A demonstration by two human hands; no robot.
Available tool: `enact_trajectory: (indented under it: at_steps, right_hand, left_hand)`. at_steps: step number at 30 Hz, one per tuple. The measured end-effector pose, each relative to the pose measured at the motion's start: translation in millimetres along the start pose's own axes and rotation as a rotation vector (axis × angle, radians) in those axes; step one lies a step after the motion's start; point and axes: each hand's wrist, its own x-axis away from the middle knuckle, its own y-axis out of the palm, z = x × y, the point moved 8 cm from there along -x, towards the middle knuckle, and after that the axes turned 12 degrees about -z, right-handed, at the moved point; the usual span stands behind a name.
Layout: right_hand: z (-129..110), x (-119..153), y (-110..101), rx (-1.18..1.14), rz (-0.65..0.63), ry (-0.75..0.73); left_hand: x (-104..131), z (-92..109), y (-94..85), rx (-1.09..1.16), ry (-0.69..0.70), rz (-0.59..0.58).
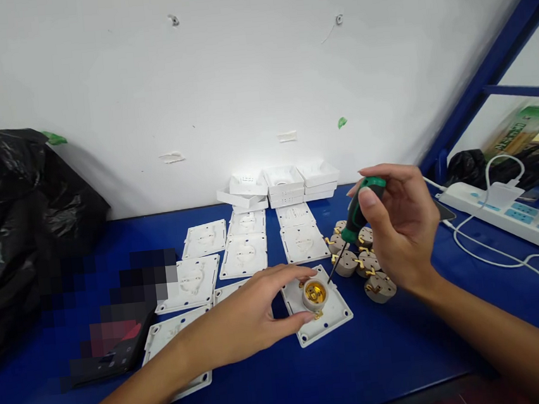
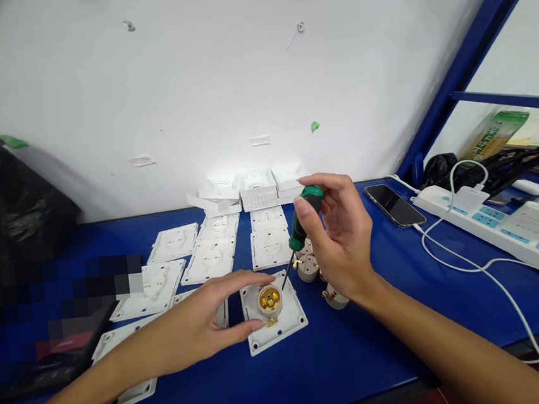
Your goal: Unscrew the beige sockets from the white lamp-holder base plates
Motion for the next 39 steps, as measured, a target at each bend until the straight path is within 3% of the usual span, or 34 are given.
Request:
enact_trajectory:
  at_steps: [11,17,22,28,35,39]
  right_hand:
    - [-22.7,16.2,25.1,-0.017,-0.220,-0.168]
    - [-24.3,19.1,25.8,0.002,-0.214,-0.183]
    - [-24.7,18.0,29.3,-0.022,-0.291,-0.159]
    - [-30.3,18.7,25.2,0.050,-0.226,-0.232]
    - [-22.2,18.2,26.4,-0.018,-0.222,-0.164]
    - [-30.5,19.6,24.4,0.020,-0.171,-0.243]
  left_hand:
    - [-1.5,16.7,4.1,-0.021,0.050,0.092]
    - [-0.4,17.9,6.0,-0.050,0.047,0.092]
    - [-0.7,18.6,5.0,-0.064,0.070,0.106]
    - [-0.8,21.6,2.8,-0.078,0.080,0.117]
    - [0.0,21.2,2.8,-0.078,0.085,0.131]
    - [-0.9,18.7,4.7,-0.066,0.083,0.122]
